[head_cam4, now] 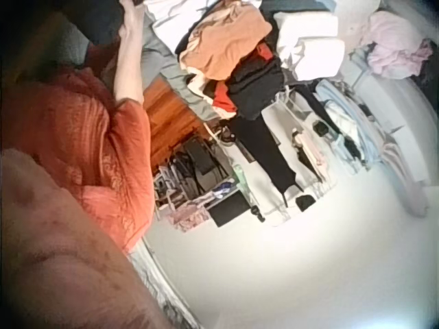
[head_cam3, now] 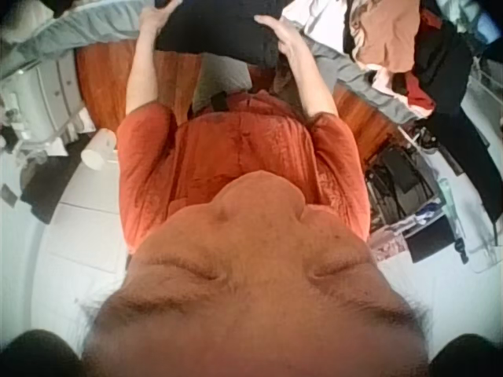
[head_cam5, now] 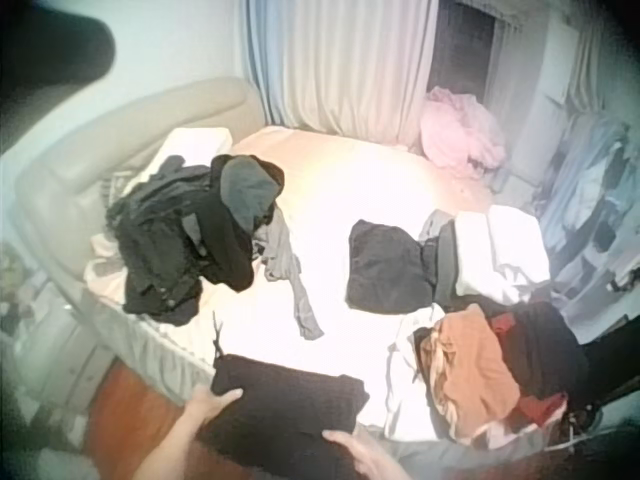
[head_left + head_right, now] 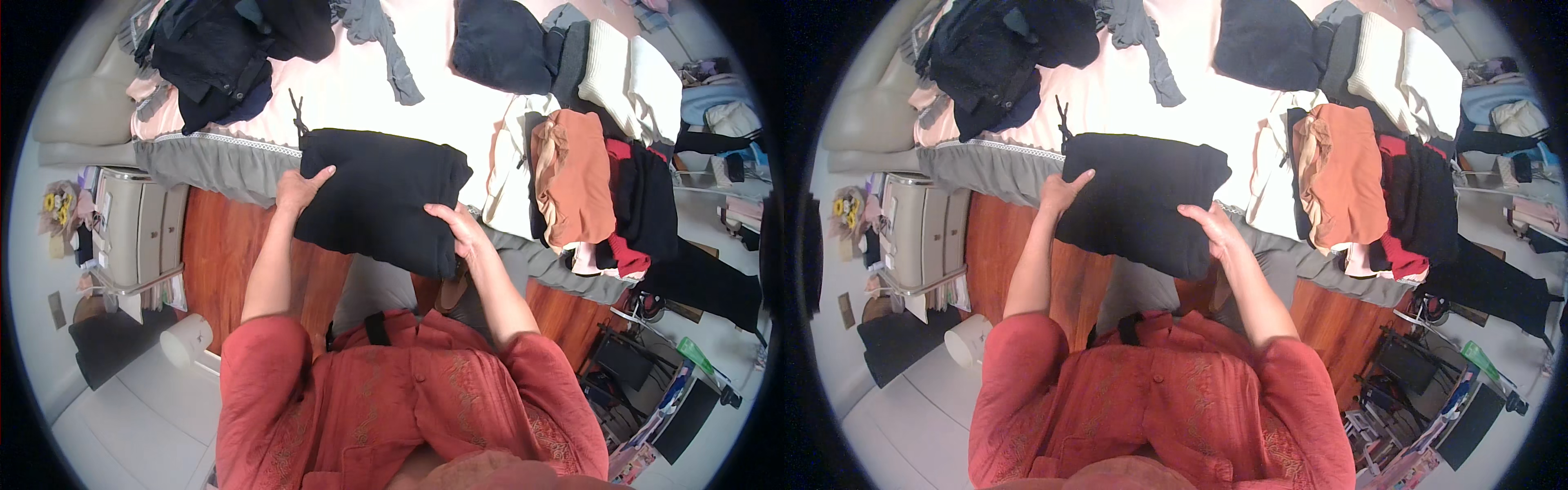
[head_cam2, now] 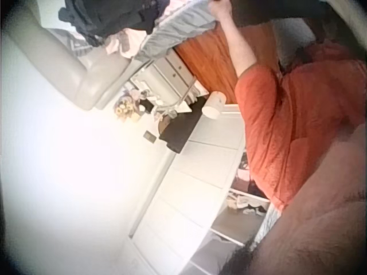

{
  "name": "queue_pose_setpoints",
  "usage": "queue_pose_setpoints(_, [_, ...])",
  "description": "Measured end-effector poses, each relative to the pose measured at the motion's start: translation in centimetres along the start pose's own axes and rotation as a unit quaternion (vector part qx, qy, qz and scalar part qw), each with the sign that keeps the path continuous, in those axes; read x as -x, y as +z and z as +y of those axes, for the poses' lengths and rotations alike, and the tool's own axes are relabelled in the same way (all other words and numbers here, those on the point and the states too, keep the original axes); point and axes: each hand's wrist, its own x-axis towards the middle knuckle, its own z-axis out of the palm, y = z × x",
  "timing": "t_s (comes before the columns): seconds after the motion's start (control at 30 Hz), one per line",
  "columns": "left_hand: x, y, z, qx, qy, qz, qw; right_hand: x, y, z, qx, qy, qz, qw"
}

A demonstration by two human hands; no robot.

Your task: The person folds clothes by hand, including a brown top, a pair of blue trousers, and a pair of black trousers, placing each folded item on a bed.

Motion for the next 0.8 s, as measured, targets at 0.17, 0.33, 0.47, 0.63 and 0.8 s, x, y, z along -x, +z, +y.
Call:
queue_pose_setpoints(0.17, [1.9, -0.2, -0.3, 0.083, 0.032, -0.077, 0.993, 4.7, 1.3, -0.6, -0.088, 0.002, 0.036, 0.995])
queue_pose_setpoints(0.33, [3.4, 0.4, 1.8, 0.283, 0.029, -0.164, 0.945, 8.5, 0.0, -6.8, -0.088, -0.013, 0.099, 0.991])
queue_pose_setpoints(0.47, [4.9, 3.3, 1.7, 0.463, 0.144, -0.032, 0.874, 11.8, 3.0, -12.9, -0.011, -0.209, 0.107, 0.972])
queue_pose_setpoints(0.63, [7.8, 6.9, 2.7, 0.397, 0.103, -0.155, 0.899, 9.5, -1.2, -23.4, 0.02, -0.253, 0.23, 0.939])
queue_pose_setpoints(0.8, [4.5, 8.5, 3.7, 0.372, 0.143, -0.187, 0.898, 7.2, -5.3, -33.3, -0.124, -0.332, 0.105, 0.929])
